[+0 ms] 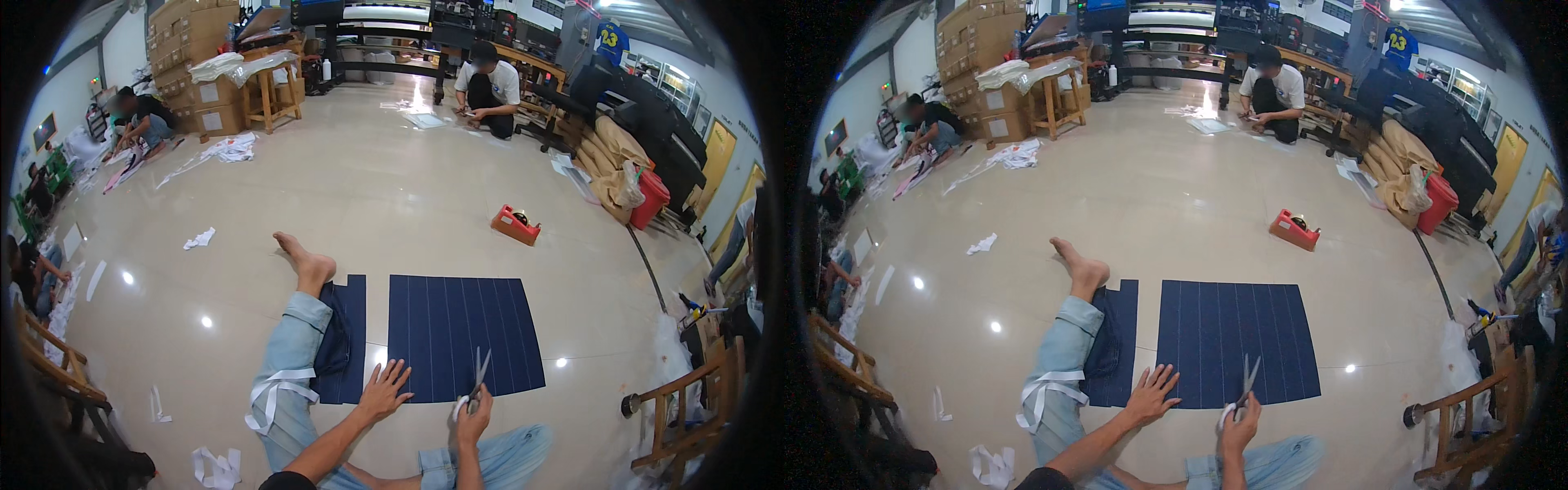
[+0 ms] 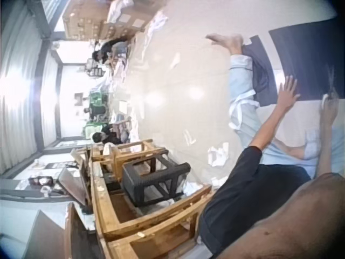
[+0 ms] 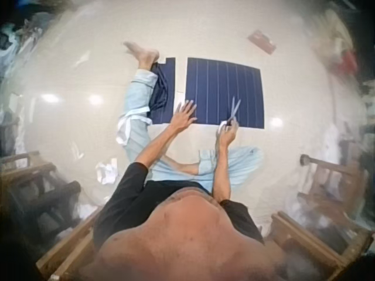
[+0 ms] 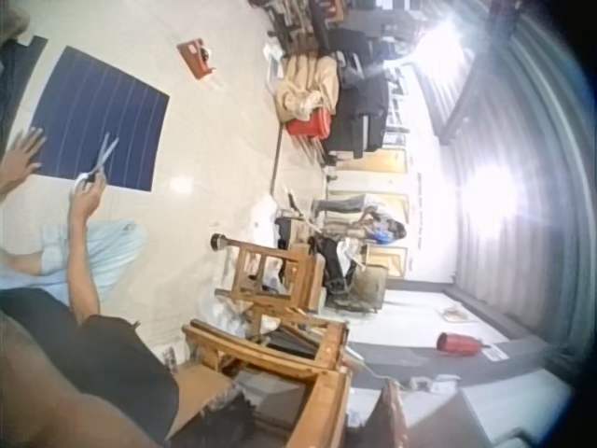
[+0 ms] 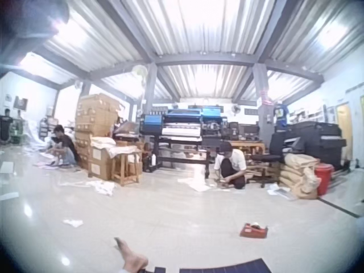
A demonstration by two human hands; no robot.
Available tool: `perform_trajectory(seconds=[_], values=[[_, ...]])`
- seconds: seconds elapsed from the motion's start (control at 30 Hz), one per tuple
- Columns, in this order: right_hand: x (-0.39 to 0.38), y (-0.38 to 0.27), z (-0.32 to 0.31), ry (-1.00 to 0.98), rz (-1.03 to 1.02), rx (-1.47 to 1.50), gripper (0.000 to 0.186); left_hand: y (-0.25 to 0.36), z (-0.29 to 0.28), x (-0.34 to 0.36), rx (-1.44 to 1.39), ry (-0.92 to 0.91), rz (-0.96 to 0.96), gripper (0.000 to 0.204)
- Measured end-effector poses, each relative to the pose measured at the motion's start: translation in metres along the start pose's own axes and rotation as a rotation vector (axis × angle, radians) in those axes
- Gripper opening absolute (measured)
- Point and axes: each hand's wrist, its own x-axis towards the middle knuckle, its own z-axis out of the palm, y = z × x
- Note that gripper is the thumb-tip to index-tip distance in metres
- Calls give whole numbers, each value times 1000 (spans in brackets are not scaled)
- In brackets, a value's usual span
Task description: The person sits on the floor and uses scissors to cut a large piece of dark blue fabric into long strips. They hold the fabric with one hand while cutting with the other, periodically adjusting the material to make straight cuts.
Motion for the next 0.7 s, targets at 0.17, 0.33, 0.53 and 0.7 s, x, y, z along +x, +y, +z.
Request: perform_trajectory(seconds=[0.17,0.33,0.53,0.7], values=[[64,45,-4,139,-18,-242,62,0,-9,-25,49,-30,-30,71],[121,67,-4,104,-52,-414,65,-5,-15,-20,-49,42,-35,70],[150,82,7,33,-110,-440,65,-32,-3,45,-36,7,-131,71],[160,83,13,44,-134,-415,63,-51,0,57,28,-15,-103,73]])
